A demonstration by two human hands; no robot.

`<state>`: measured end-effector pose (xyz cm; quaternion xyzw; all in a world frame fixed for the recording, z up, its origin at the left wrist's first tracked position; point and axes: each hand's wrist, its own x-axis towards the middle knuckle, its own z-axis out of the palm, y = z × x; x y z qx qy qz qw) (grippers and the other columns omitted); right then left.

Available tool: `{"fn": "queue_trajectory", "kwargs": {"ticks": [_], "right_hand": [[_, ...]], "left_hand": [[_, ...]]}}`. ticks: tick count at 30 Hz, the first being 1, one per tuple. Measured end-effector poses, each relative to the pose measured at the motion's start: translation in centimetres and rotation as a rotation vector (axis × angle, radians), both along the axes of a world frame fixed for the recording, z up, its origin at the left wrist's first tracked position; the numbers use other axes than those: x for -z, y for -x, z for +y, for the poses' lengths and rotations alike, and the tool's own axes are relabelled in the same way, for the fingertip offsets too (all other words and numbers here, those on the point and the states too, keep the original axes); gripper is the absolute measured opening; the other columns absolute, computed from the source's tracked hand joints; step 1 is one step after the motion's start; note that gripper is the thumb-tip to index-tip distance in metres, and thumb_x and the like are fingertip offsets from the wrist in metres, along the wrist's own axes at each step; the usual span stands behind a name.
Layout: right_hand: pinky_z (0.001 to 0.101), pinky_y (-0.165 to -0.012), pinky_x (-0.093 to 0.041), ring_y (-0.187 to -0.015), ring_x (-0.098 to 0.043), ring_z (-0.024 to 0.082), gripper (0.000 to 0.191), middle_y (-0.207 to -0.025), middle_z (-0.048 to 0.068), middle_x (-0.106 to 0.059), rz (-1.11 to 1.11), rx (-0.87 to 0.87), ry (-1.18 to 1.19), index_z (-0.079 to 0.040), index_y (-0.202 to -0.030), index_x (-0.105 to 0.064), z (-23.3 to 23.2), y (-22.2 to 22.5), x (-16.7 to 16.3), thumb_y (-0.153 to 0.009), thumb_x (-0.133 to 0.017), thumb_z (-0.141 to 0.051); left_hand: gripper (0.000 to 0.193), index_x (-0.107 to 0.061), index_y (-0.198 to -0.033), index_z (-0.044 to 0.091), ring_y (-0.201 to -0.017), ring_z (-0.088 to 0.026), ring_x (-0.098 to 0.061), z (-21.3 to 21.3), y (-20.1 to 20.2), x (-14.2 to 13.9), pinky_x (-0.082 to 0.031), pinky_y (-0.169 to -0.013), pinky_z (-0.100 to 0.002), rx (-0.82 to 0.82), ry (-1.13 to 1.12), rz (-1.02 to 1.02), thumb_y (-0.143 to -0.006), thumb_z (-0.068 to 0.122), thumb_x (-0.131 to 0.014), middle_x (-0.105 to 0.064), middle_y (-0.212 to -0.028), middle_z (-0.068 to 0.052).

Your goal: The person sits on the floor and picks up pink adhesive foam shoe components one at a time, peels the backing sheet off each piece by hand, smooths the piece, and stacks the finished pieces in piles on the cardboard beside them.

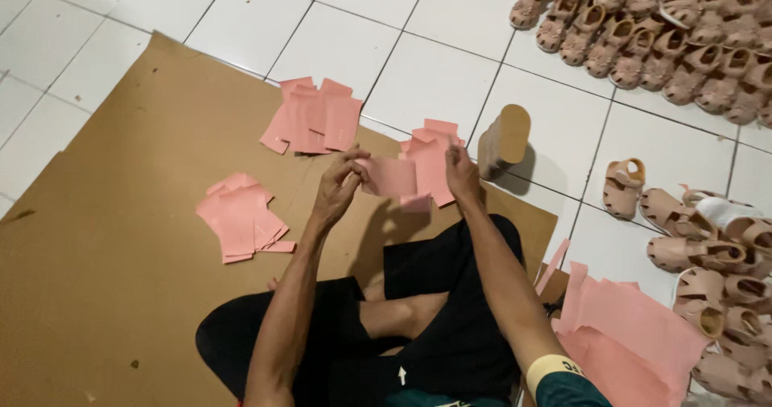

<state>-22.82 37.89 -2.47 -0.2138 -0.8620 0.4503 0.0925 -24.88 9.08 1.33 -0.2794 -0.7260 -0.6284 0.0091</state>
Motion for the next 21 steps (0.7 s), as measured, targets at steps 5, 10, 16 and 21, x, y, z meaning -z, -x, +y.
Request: {"fn": "queue_trajectory", "kwargs": {"ticks": [5,10,16,21], "right_hand": [[0.0462,-0.093,-0.056,-0.107,-0.071,0.034,0.042,-0.121,0.018,-0.070,-0.184,-0.229,-0.036,-0.007,-0.129,-0.060,-4.2,-3.4,-0.5,-0.099,-0.071,-0.034],[0.0510,-0.107,-0.042,-0.132,-0.052,0.036,0.074,-0.138,0.011,-0.061,0.263,-0.862,-0.669,-0.005,-0.130,-0.057,-6.6,-3.1,1.0,-0.062,-0.085,-0.010],[0.0551,-0.115,-0.036,-0.128,-0.057,0.032,0.063,-0.126,0.009,-0.066,0.006,-0.846,-0.715,-0.009,-0.122,-0.060,-3.1,-1.8,1.1,-0.066,-0.087,-0.011],[0.0462,-0.098,-0.055,-0.110,-0.068,0.033,0.031,-0.114,0.014,-0.071,0.018,-0.434,-0.232,-0.006,-0.121,-0.067,-2.1,-3.4,0.7,-0.094,-0.075,-0.020]], "left_hand": [[0.010,-0.063,-0.111,0.010,-0.141,-0.029,-0.052,-5.7,1.7,1.7,-0.047,-0.109,-0.041,0.139,0.035,-0.476,-0.105,0.012,-0.056,-0.054,-0.152,-0.018],[0.046,-0.060,-0.135,0.002,-0.135,-0.038,-0.063,-5.4,-2.8,5.6,-0.050,-0.116,-0.043,-0.719,0.343,-0.524,-0.105,0.037,-0.058,-0.066,-0.142,-0.027],[0.087,-0.046,-0.137,-0.011,-0.144,-0.054,-0.027,1.2,-6.4,7.6,-0.028,-0.114,-0.066,-0.769,0.885,-0.152,-0.082,0.048,-0.078,-0.037,-0.150,-0.037],[0.055,-0.055,-0.144,0.014,-0.142,-0.048,-0.033,-1.4,-2.4,7.5,-0.032,-0.110,-0.064,-0.375,0.966,0.222,-0.091,0.021,-0.067,-0.043,-0.155,-0.024]]}}
